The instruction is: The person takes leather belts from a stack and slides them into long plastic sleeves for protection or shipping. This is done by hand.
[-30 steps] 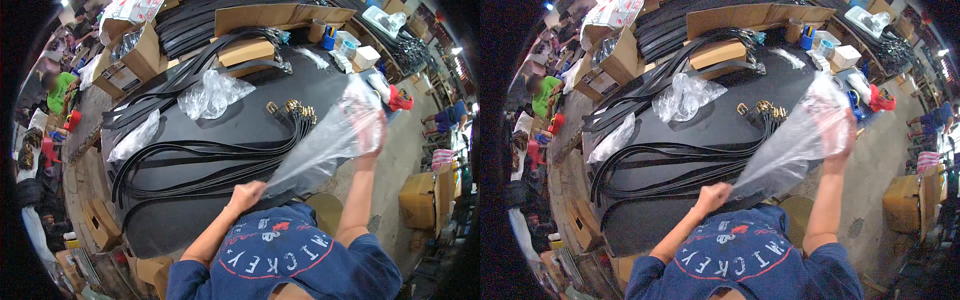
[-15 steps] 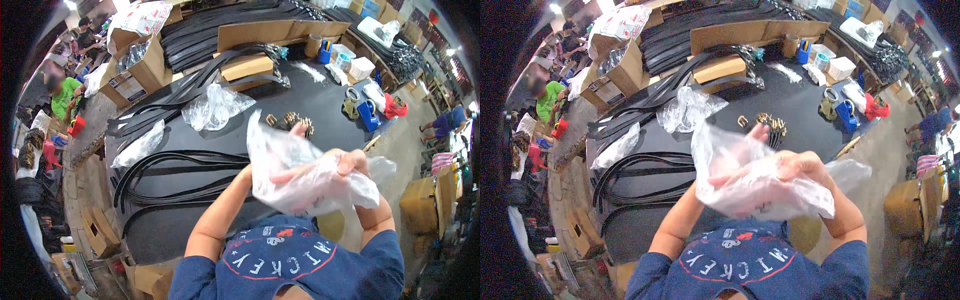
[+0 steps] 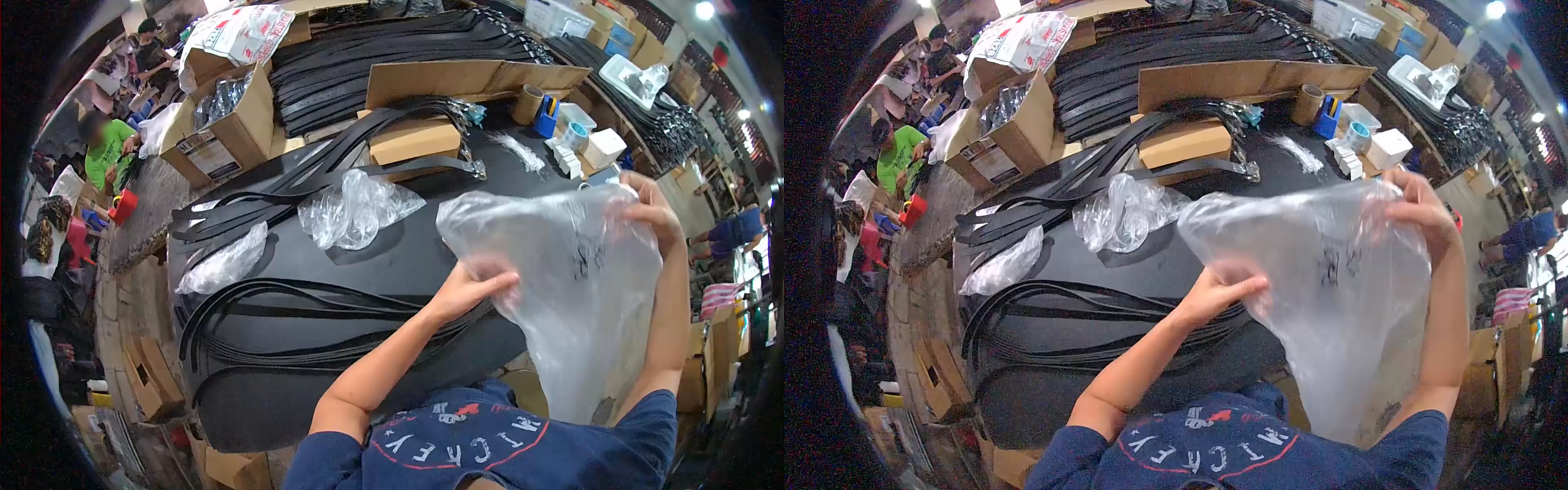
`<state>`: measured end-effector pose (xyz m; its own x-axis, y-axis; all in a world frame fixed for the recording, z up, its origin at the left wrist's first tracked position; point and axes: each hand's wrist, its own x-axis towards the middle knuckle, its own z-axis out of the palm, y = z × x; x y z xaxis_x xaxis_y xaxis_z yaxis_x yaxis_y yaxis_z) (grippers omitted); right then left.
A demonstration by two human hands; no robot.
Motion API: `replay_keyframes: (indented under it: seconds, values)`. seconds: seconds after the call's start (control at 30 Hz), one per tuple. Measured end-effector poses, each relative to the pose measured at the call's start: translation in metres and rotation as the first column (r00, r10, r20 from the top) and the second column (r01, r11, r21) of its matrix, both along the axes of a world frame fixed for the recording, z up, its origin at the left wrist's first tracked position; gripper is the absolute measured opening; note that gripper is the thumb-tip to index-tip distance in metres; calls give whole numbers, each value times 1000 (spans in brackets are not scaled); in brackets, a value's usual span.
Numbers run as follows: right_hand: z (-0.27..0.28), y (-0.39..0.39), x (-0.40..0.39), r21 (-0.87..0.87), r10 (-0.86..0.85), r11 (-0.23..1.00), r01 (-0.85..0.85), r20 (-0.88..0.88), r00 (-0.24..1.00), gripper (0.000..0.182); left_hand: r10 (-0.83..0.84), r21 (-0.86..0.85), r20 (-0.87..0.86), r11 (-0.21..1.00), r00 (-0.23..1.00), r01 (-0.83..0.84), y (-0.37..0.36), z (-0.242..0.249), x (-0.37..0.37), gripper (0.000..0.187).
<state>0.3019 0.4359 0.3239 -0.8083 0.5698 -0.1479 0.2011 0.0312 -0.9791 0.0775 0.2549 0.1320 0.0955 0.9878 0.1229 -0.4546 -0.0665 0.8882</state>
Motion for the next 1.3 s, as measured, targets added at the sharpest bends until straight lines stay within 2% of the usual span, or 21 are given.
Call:
replay_keyframes:
  seconds: [0.07, 0.13, 0.23, 0.3, 0.37, 0.43, 0.5, 0.57, 0.63, 0.7, 0.77, 0.87, 0.9, 0.97, 1.0, 1.03, 1.07, 1.17, 1.2, 1.27, 1.3]
  values:
    - [-11, 52, -11, 235, -74, 971, 43, 126, 989, 18, 181, -108, 120, 980, 976, -168, 21, -10, 0, 18]
    - [-32, 111, -27, 484, -113, 875, 2, 200, 973, 12, 246, -138, 75, 962, 966, -234, 50, -22, -8, 19]
    - [-70, 191, -60, 633, -167, 772, -62, 295, 941, 15, 382, -149, 77, 918, 921, -369, 101, -40, -14, 25]
    - [-108, 242, -84, 798, -176, 602, -33, 172, 969, 27, 519, -221, -137, 815, 844, -536, 138, -48, -21, 21]
    - [-126, 237, -120, 960, -256, 205, 192, -136, 957, 38, 564, -316, -5, 783, 826, -536, 167, -58, -27, 22]
    - [-135, 210, -151, 940, -266, 46, 338, -315, 911, 43, 600, -326, -13, 754, 800, -571, 193, -86, -35, 23]
    - [-142, 168, -165, 923, -170, 163, 349, -322, 931, 39, 622, -415, -16, 708, 783, -571, 211, -111, -41, 21]
    - [-168, 138, -163, 943, -49, 260, 209, -204, 978, 36, 636, -437, 6, 696, 771, -570, 221, -116, -42, 22]
    - [-218, 127, -157, 902, -71, 414, 119, -98, 993, 37, 639, -412, -99, 672, 763, -616, 229, -115, -40, 23]
    - [-259, 136, -151, 886, -103, 452, 107, -67, 992, 44, 648, -398, -195, 634, 736, -663, 244, -130, -37, 23]
    - [-289, 142, -144, 866, -134, 490, 100, -38, 990, 52, 633, -338, -198, 673, 748, -658, 258, -149, -37, 24]
    - [-322, 157, -128, 760, -142, 638, -126, 278, 950, 77, 545, -377, -180, 730, 819, -569, 268, -167, -36, 29]
    - [-329, 160, -124, 758, -145, 641, -121, 274, 951, 77, 484, -386, -202, 759, 851, -524, 273, -176, -36, 31]
    - [-340, 165, -118, 743, -117, 638, -205, 356, 927, 77, 367, -396, -204, 817, 907, -420, 255, -142, -40, 36]
    - [-345, 169, -115, 753, -83, 607, -255, 379, 922, 78, 216, -215, -615, 880, 758, -424, 249, -139, -47, 37]
    - [-347, 170, -112, 751, -91, 613, -246, 377, 922, 78, 94, -56, -903, 942, 419, -332, 244, -129, -54, 38]
    - [-350, 171, -111, 754, -63, 598, -272, 383, 922, 78, 25, -91, -944, 938, 328, -334, 243, -118, -58, 39]
    - [-355, 172, -110, 750, -32, 578, -323, 416, 909, 75, 430, 396, -902, 857, 31, -330, 251, -112, -68, 22]
    - [-358, 175, -111, 744, -14, 573, -345, 430, 903, 72, 425, 393, -905, 860, 29, -326, 257, -112, -74, 22]
    - [-364, 181, -114, 738, 7, 566, -367, 441, 897, 68, 545, 570, -795, 821, -267, -20, 269, -109, -83, 14]
    - [-367, 184, -116, 744, -10, 578, -335, 417, 909, 64, 545, 570, -794, 822, -268, -18, 273, -112, -85, 14]
